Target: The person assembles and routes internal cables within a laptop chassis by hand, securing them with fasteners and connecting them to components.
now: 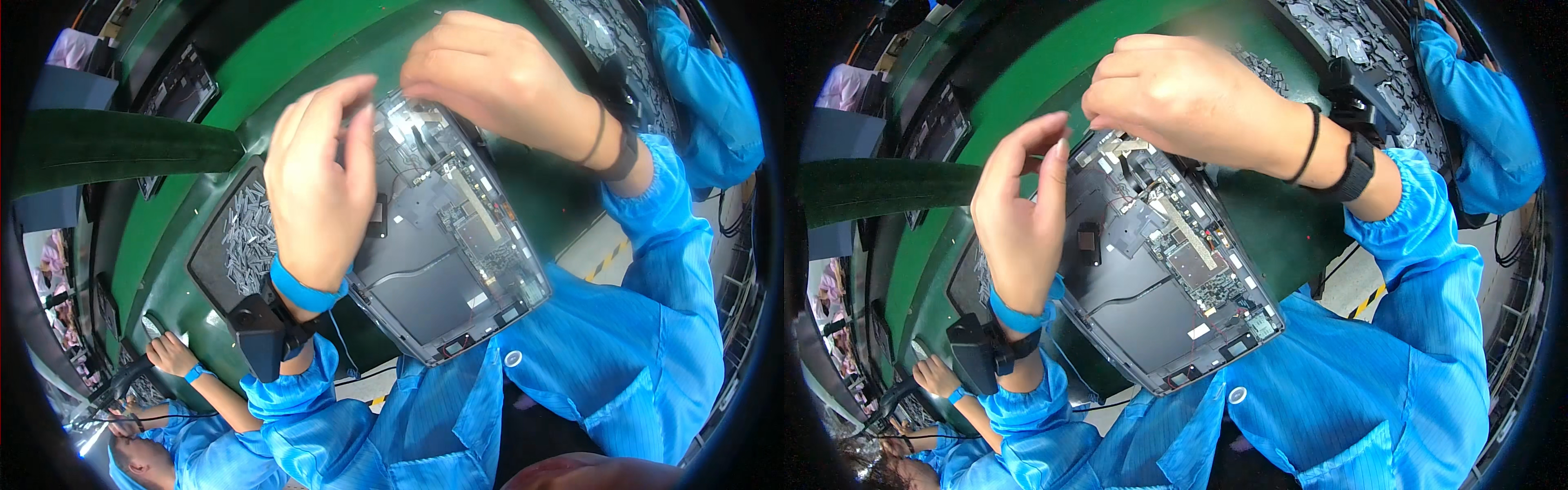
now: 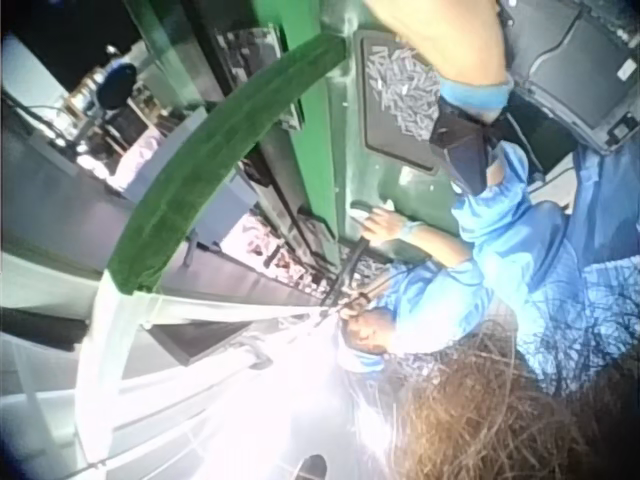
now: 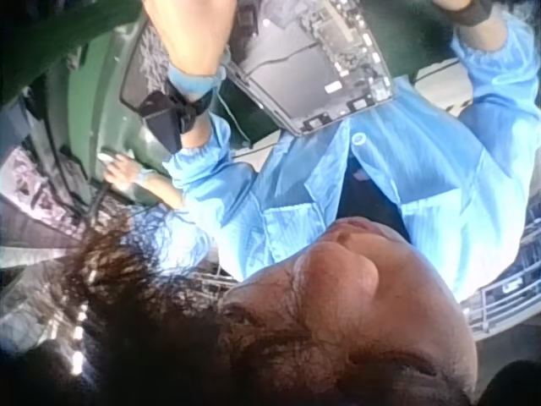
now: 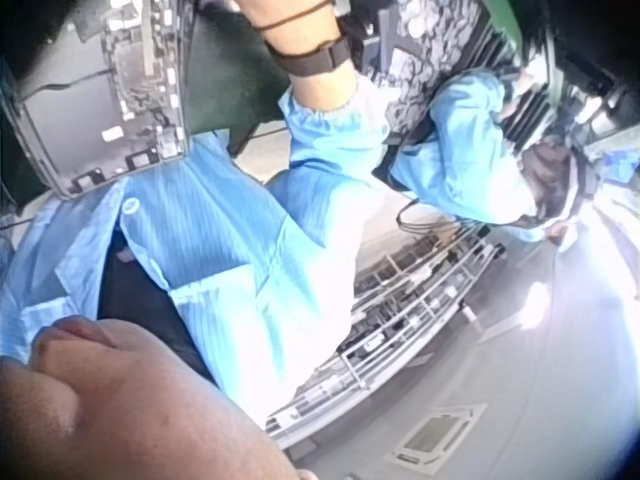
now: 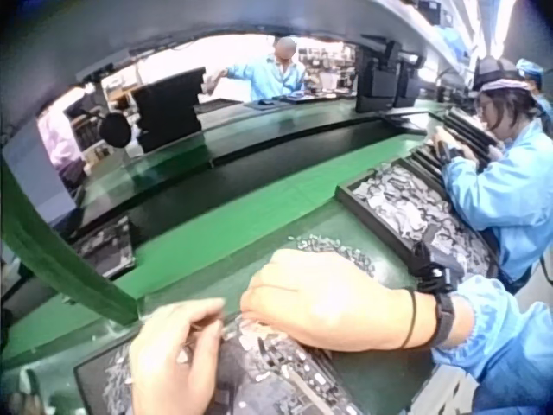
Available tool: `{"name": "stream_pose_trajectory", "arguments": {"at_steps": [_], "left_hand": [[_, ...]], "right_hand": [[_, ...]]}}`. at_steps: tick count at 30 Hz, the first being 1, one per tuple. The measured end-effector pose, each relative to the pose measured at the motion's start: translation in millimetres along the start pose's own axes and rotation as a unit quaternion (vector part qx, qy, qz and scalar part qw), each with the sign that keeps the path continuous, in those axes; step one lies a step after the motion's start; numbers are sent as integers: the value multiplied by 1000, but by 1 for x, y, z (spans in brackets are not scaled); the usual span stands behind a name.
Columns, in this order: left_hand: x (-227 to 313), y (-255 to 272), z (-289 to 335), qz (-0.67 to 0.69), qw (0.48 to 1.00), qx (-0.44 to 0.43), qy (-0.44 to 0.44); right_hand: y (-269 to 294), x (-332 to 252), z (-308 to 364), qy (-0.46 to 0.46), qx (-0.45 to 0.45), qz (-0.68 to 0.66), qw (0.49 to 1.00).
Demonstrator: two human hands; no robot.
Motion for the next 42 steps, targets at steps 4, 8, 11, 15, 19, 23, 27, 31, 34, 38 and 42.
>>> {"name": "stream_pose_trajectory", "arguments": {"at_steps": [4,8,11,15,19,23,27,31,34,38,42], "left_hand": [[-19,-12,4,-52,995,-80,41],[-18,-14,3,-58,995,-73,40],[-20,-17,2,-55,996,-63,26],[-19,-18,1,-66,997,-48,-6],[-14,-19,2,-87,994,-36,-49],[-11,-24,1,-94,992,-44,-66],[-9,-14,4,-118,990,-36,-71],[-7,-21,4,-114,988,-29,-103],[2,-27,3,-145,983,-34,-110],[4,-23,3,-179,976,-40,-114],[4,-21,3,-167,978,-26,-123]], "right_hand": [[-16,1,8,30,-4,54,998],[-25,-6,5,48,-39,129,990],[-28,-6,4,42,-47,142,988],[-30,-4,1,5,-55,138,989],[-28,23,1,-125,-52,41,990],[-37,32,1,-69,-132,-50,988],[-45,23,-15,-25,-195,-49,979],[-45,23,-7,-11,-212,-4,977],[-38,23,-2,-3,-216,-6,976],[-42,14,-12,-6,-224,16,974],[-43,14,-12,-18,-215,34,976]]}}
Point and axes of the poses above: each hand's wrist, its own z-axis away from the middle knuckle, its own y-axis out of the back of the hand, x = y × z, the point moved 8 cm from there along -z, towards the middle knuckle, and after that the axes turned 6 degrees about -z, right-handed, at the moved point
